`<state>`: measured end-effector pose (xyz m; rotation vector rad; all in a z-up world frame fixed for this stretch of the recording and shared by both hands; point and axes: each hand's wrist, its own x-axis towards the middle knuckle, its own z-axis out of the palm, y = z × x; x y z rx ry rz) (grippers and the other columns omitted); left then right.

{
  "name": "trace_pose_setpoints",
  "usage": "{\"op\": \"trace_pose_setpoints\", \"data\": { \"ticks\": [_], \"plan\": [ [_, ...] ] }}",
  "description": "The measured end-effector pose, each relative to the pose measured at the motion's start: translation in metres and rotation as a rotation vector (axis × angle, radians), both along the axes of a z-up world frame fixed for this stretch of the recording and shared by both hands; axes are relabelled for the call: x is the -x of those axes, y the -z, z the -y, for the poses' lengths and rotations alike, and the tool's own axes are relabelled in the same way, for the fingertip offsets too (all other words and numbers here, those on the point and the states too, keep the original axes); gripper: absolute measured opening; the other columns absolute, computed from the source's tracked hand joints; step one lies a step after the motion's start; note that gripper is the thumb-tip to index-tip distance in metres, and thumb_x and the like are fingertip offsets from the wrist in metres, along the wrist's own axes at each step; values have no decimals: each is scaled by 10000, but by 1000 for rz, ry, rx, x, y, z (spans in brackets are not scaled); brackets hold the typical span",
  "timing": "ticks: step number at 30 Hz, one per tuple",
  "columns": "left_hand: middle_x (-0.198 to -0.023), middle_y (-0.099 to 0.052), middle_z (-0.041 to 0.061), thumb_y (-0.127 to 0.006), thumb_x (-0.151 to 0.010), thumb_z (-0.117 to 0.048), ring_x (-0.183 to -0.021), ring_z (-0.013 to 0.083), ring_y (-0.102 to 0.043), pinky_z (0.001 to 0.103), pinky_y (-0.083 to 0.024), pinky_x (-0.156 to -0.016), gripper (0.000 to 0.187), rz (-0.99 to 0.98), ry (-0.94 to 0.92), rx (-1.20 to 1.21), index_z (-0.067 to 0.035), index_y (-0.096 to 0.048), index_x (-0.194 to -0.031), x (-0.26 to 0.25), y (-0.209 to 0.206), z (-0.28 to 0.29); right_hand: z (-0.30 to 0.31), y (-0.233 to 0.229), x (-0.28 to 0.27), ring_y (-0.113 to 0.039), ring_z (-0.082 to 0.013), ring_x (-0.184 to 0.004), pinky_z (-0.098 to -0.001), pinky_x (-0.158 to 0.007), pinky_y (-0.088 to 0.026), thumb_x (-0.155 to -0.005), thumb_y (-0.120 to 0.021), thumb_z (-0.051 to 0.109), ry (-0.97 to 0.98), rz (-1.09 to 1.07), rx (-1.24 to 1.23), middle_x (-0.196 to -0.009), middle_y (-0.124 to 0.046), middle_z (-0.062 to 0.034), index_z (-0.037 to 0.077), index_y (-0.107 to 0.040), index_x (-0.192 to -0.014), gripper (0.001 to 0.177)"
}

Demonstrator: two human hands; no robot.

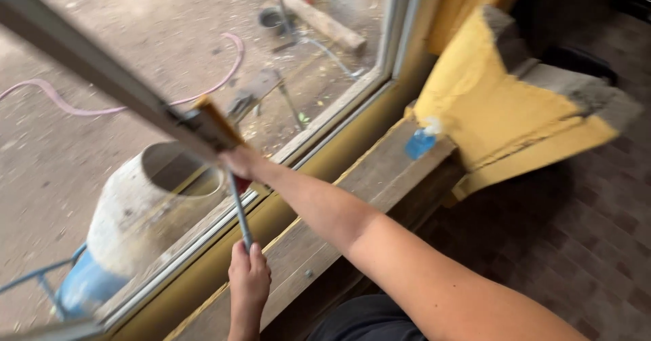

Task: The person cleans a window using a squeegee and a spray bottle. They repeatedly wipe the glass in vertical and horizontal strokes, occasionally spraying cleaning solution onto the surface.

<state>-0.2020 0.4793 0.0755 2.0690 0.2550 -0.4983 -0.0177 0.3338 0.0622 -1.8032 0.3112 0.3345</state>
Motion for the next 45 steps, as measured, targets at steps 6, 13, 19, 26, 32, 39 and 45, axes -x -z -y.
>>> {"op": "trace_pose_setpoints", "data": {
  "ticks": [6,13,19,26,32,39,45],
  "plan": [
    [-671,-581,61,-436,-1026,-340,-572,191,-528,368,-449,-582,266,-11,97,-98,-114,-571,-1061,-9,29,36,46,11,25,-504,-233,-372,-387,-407,-509,-1038,-360,282,393,-19,-649,-501,-454,-78,91,-420,-742,358],
    [-725,-601,56,-426,-997,-349,-696,237,-543,380,-413,-690,276,-9,382,-146,-134,-599,-1000,-72,91,134,191,151,-8,-476,-206,-377,-383,-325,-462,-931,-456,286,956,-70,-690,-591,-489,-73,81,-500,-861,221],
    [-925,-729,140,-469,-1002,-397,-1025,402,-675,526,-511,-895,291,12,569,-158,-217,-612,-1180,-125,132,245,317,206,-43,-523,-250,-275,-408,-285,-486,-952,-370,402,1240,126,-348,-524,-543,-138,29,-532,-903,410],
    [-1176,-684,179,-434,-1013,-424,-1162,409,-621,516,-486,-1004,313,-58,621,-142,-263,-562,-1250,-165,157,333,413,215,-78,-372,-163,-285,-319,-231,-332,-918,-331,444,1393,121,-473,-514,-405,-57,44,-556,-870,461],
    [-1183,-682,165,-428,-1009,-419,-1153,399,-627,505,-497,-991,306,-94,625,-109,-263,-560,-1236,-174,165,362,437,207,-84,-329,-126,-303,-289,-245,-279,-908,-361,378,1365,125,-562,-492,-324,-14,31,-547,-836,400],
    [-1188,-685,191,-458,-1008,-382,-1166,408,-616,517,-499,-983,330,-69,593,-24,-215,-591,-1261,-180,160,376,452,211,-92,-328,-103,-308,-277,-250,-293,-904,-330,351,1315,114,-509,-487,-327,-10,36,-524,-796,386],
    [-1064,-705,178,-493,-993,-419,-1105,369,-647,489,-512,-924,331,-56,576,-11,-176,-640,-1163,-193,205,380,445,205,-93,-321,-90,-302,-258,-251,-291,-909,-328,356,1322,109,-465,-477,-330,5,71,-504,-761,366]
  ]
}}
